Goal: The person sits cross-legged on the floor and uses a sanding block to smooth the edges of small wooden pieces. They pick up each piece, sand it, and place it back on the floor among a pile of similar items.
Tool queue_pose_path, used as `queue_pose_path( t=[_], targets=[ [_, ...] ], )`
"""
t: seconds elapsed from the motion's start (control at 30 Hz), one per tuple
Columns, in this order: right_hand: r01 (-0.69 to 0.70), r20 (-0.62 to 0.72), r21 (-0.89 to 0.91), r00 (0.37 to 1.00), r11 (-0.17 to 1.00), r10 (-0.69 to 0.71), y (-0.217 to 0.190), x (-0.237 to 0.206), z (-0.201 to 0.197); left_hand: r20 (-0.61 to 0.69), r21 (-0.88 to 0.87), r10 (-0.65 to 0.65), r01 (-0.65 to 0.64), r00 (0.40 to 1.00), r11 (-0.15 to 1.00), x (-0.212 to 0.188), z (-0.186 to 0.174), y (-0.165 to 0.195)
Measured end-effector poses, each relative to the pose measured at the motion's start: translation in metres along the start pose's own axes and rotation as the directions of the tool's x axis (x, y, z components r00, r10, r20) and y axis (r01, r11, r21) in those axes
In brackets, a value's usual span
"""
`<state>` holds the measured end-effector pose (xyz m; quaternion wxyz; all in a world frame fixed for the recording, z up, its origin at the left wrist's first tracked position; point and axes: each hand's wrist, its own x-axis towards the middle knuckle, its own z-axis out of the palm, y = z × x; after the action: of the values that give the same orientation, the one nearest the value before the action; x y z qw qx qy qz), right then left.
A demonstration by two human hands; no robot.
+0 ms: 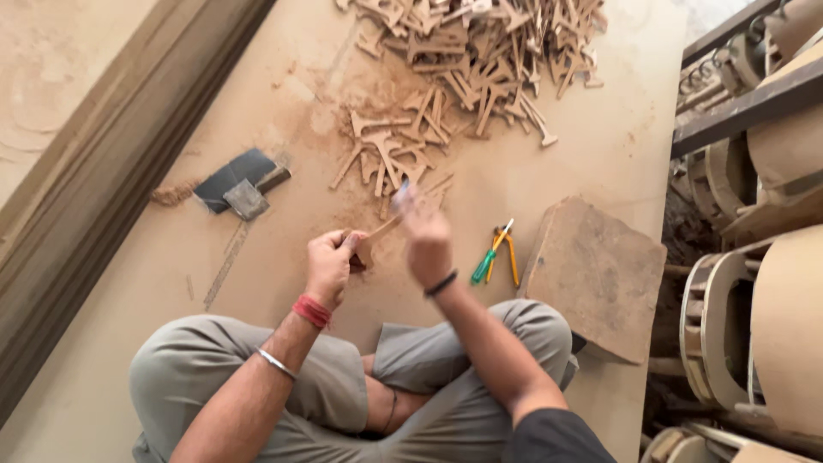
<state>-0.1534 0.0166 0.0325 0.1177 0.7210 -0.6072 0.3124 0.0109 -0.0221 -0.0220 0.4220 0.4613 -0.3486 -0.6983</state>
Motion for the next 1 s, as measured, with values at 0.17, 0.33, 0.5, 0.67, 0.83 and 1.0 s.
queue_pose_path(
  t=[0.17, 0.33, 0.5, 0.67, 0.83, 1.0],
  targets=[
    [0.056, -0.076, 0.117, 0.996, 0.992, -0.047, -0.003, -0.002, -0.003, -0.024, -0.053, 0.037, -0.038, 0.999, 0.998, -0.005, 0.000, -0.003],
    [0.054, -0.011, 0.001, 0.998, 0.999, -0.054, -0.006, -0.002, -0.006, -0.050, -0.126, -0.048, 0.041, 0.998, 0.991, -0.004, -0.002, -0.001],
    [0.145, -0.057, 0.046, 0.988, 0.988, -0.142, -0.009, 0.005, -0.006, 0.006, -0.284, -0.152, 0.147, 0.988, 0.947, -0.003, -0.007, 0.001],
    [-0.015, -0.104, 0.037, 0.994, 0.999, 0.019, -0.012, 0.002, -0.007, -0.011, -0.250, -0.172, 0.164, 0.985, 0.954, -0.003, -0.008, -0.001],
    [0.154, -0.041, 0.110, 0.988, 0.982, -0.150, -0.005, -0.006, 0.000, 0.032, -0.286, -0.086, 0.092, 0.996, 0.954, -0.003, -0.009, -0.004],
    [-0.021, -0.074, -0.005, 0.997, 1.000, 0.021, 0.000, -0.004, 0.002, -0.044, -0.217, -0.115, 0.103, 0.992, 0.971, -0.004, -0.008, -0.003]
  ],
)
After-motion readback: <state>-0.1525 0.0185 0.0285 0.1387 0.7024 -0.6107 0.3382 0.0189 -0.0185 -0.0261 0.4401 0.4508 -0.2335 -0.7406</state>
